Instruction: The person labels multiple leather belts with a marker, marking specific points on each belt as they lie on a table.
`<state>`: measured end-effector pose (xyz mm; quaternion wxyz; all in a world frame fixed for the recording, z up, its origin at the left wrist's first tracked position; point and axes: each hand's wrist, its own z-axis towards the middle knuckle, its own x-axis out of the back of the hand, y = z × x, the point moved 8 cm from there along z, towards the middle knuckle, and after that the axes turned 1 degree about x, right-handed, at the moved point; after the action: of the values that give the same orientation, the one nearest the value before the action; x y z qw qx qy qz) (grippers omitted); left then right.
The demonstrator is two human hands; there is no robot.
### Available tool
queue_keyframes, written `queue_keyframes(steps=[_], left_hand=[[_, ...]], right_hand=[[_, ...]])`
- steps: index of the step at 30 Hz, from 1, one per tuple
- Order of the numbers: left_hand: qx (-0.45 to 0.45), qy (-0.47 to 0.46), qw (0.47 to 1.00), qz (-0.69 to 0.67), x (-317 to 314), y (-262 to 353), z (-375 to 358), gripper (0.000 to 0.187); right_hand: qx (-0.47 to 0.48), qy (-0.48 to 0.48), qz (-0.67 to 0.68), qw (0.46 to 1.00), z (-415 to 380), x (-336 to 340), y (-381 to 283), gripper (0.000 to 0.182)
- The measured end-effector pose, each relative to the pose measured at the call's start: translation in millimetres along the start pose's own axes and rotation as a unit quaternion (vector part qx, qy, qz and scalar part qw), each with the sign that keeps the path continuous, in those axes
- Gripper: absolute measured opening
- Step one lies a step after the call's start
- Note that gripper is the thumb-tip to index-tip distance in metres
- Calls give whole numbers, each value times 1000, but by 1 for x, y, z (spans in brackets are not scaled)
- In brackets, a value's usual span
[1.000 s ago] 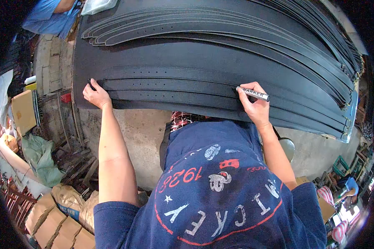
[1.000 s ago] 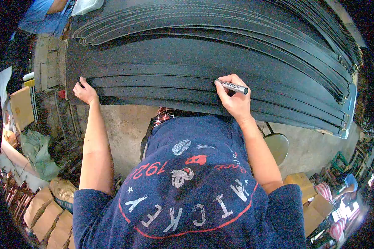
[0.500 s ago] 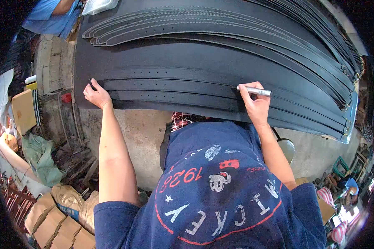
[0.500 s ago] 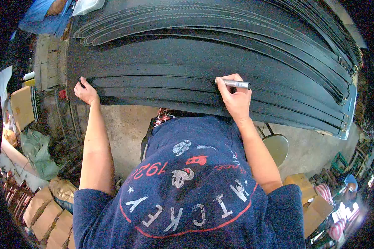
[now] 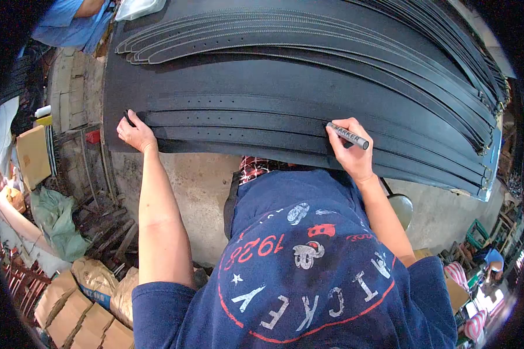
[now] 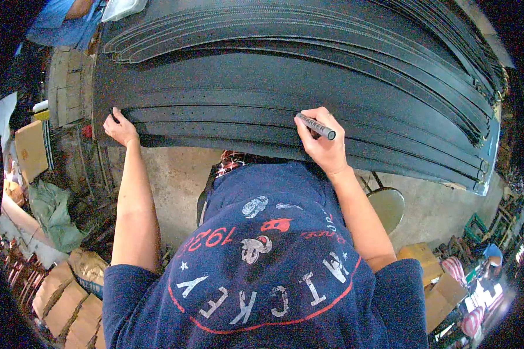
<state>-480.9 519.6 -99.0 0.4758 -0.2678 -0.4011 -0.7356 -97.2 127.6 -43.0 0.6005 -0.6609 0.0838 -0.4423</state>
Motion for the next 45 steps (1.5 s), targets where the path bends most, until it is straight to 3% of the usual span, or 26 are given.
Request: queue_keyframes(steps=[4,7,20,25,30,45], left_hand=[[12,4,1000,-1,1,0,-1,55],[11,-2,1000,1,1,2,-1,55],[5,-3,1000,0,0,1,-1,51],[6,-1,1000,6,-1,0,-1,51],[10,2,1000,1,0,1,-2,52],[2,4,1000,12,-2,-3,-1,51]], right_hand=[[-104,22,97,990,-6,-2,31,10],[-123,21,168,978,-7,-4,37,10],[-76,5,10,997,0,-3,20,11],[-200,61,175,962,-2,13,43,14],[-184,42,182,965,-6,17,40,12],[-73,40,37,996,-3,10,29,12]])
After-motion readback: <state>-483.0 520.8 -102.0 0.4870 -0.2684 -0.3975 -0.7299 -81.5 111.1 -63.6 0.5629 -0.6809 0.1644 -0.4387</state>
